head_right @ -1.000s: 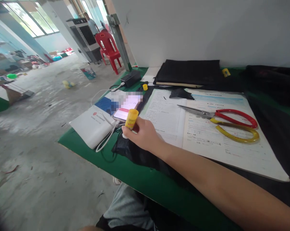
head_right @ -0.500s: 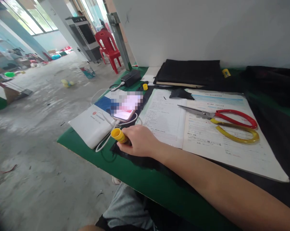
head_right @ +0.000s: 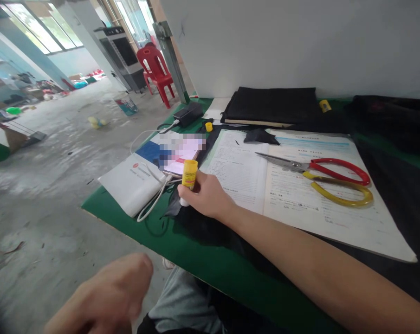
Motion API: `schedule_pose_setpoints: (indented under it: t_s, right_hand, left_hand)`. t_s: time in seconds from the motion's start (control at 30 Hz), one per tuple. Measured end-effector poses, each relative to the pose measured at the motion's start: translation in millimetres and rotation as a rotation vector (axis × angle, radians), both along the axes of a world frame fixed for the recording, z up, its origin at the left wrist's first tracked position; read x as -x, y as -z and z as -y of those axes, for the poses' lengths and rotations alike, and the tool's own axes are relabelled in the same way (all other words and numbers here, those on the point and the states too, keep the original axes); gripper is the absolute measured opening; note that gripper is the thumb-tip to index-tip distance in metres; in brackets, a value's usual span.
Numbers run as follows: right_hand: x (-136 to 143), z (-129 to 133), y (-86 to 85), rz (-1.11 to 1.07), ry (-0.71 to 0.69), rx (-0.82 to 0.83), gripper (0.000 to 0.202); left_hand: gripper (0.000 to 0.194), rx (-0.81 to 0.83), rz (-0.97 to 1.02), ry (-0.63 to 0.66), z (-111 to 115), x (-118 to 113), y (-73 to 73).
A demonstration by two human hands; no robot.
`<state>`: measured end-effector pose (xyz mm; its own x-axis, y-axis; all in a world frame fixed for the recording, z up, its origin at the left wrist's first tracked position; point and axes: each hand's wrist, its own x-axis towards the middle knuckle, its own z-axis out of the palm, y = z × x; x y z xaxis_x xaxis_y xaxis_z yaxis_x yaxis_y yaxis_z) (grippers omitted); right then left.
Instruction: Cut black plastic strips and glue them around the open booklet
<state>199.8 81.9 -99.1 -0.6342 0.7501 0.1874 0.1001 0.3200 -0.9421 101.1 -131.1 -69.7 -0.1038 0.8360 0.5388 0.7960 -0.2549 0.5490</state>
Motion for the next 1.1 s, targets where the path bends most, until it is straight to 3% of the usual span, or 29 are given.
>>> schedule_pose_setpoints:
  t_s: [0.07, 0.2, 0.33, 0.5, 0.73, 1.1]
  right_hand:
    - [0.7, -1.4, 1.9, -0.081, 0.023, 0.061, 0.022]
    - [2.0, -1.1, 2.5, -0.145, 0.016, 0.106, 0.021]
    - [1.9, 2.7, 0.0, -0.156, 0.017, 0.109, 0.021]
    - [0.7, 5.9, -3.7, 0.008, 0.045, -0.089, 0.026]
    - [4.2, 9.6, -5.8, 0.151, -0.145, -0.414, 0.026]
    - [2.1, 7.5, -2.6, 0.159, -0.354, -0.680, 0.023]
  left_hand:
    - [0.021, -0.061, -0.009, -0.011, -12.4, 10.8, 3.0]
    - [0.021, -0.078, -0.152, -0.150, -29.1, 29.3, 14.0]
    - [0.019, -0.082, -0.159, -0.209, -35.7, 35.7, 27.0]
    - [0.019, -0.041, -0.226, -0.205, -40.2, 37.4, 34.1]
    - [0.023, -0.028, -0.306, -0.222, -39.7, 41.2, 43.7]
    - [0.023, -0.054, -0.271, -0.202, -39.5, 47.8, 52.2]
